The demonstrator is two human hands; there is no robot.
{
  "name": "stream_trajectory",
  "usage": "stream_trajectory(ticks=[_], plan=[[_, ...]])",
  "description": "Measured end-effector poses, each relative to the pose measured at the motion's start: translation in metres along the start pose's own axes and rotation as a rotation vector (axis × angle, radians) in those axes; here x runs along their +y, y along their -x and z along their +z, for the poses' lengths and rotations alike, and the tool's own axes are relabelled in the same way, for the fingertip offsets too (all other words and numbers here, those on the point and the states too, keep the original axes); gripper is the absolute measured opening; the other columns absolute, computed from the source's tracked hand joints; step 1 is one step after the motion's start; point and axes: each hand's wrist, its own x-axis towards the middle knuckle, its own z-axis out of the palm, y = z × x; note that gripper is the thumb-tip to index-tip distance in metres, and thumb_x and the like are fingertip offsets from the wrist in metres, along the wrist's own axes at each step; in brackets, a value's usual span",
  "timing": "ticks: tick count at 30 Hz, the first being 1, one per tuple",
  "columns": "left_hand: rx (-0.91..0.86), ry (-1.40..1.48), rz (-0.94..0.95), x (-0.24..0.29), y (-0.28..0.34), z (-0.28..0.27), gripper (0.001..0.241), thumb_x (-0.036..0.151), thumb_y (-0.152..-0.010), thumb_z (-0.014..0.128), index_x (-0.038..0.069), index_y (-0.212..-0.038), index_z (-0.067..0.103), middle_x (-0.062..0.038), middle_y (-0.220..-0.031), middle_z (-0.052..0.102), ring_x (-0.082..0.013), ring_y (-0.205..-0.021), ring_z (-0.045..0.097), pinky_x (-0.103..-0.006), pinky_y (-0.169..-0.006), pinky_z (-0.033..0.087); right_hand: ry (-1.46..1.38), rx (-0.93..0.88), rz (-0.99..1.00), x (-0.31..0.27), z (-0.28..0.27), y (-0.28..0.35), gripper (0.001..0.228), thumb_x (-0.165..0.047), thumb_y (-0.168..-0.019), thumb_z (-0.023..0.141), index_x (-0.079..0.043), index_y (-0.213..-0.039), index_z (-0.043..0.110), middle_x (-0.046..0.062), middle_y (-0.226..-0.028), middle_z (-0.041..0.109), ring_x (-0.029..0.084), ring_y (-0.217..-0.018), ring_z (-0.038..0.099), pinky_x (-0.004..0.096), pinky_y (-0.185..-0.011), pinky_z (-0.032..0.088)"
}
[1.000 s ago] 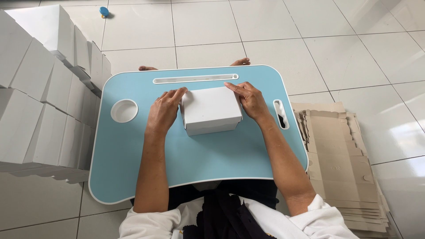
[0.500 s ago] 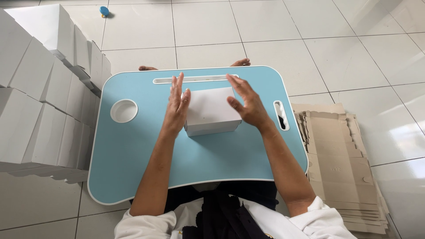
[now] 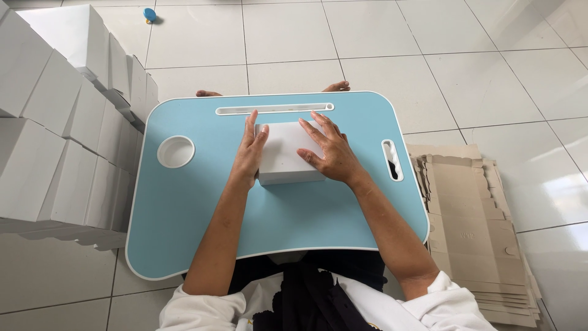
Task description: Folding cardboard templates into small boxes on a lap desk
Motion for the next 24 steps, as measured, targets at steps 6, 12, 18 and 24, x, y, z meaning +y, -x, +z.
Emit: stream_trajectory(ticks=[6, 12, 18, 24], plan=[[0.247, 0.283, -0.066, -0.035, -0.018, -0.005, 0.049, 0.047, -0.103, 0.054, 0.019, -0.143, 0.049, -0.015, -0.138, 0.053, -0.0309, -0.130, 0.047, -0.0499, -0.103, 0.040, -0.039, 0.122, 0.028, -0.007, 0.007, 0.001, 0.060, -0.061, -0.100, 0.052, -0.027, -0.150, 0.053, 0.010, -0.157, 0.041, 0.037, -0.149, 0.033, 0.057, -0.108, 0.040], [0.319, -0.626, 0.397, -0.040, -0.033, -0.025, 0.039, 0.041, -0.102, 0.065, 0.015, -0.132, 0.062, -0.015, -0.131, 0.055, -0.0309, -0.134, 0.044, -0.0468, -0.107, 0.033, -0.005, 0.157, 0.007, 0.000, 0.017, -0.001, 0.053, -0.054, -0.098, 0.061, -0.022, -0.141, 0.063, 0.009, -0.155, 0.045, 0.038, -0.149, 0.032, 0.056, -0.108, 0.042], [-0.036, -0.435, 0.345, -0.025, -0.020, -0.004, 0.063, 0.047, -0.110, 0.044, 0.017, -0.163, 0.029, -0.018, -0.169, 0.014, -0.0440, -0.153, 0.012, -0.0679, -0.118, 0.007, -0.239, 0.071, 0.005, 0.013, 0.022, -0.007, 0.064, -0.053, -0.097, 0.063, -0.021, -0.152, 0.051, 0.012, -0.168, 0.025, 0.041, -0.155, 0.009, 0.057, -0.122, 0.022], [-0.031, -0.291, 0.096, -0.021, -0.020, -0.007, 0.078, 0.016, -0.107, 0.047, 0.016, -0.164, -0.005, -0.016, -0.171, 0.007, -0.0414, -0.155, 0.003, -0.0653, -0.121, 0.005, -0.602, 0.014, 0.037, 0.003, 0.011, -0.010, 0.072, -0.049, -0.099, 0.061, -0.018, -0.159, 0.036, 0.009, -0.172, 0.007, 0.038, -0.155, -0.007, 0.055, -0.126, 0.003]])
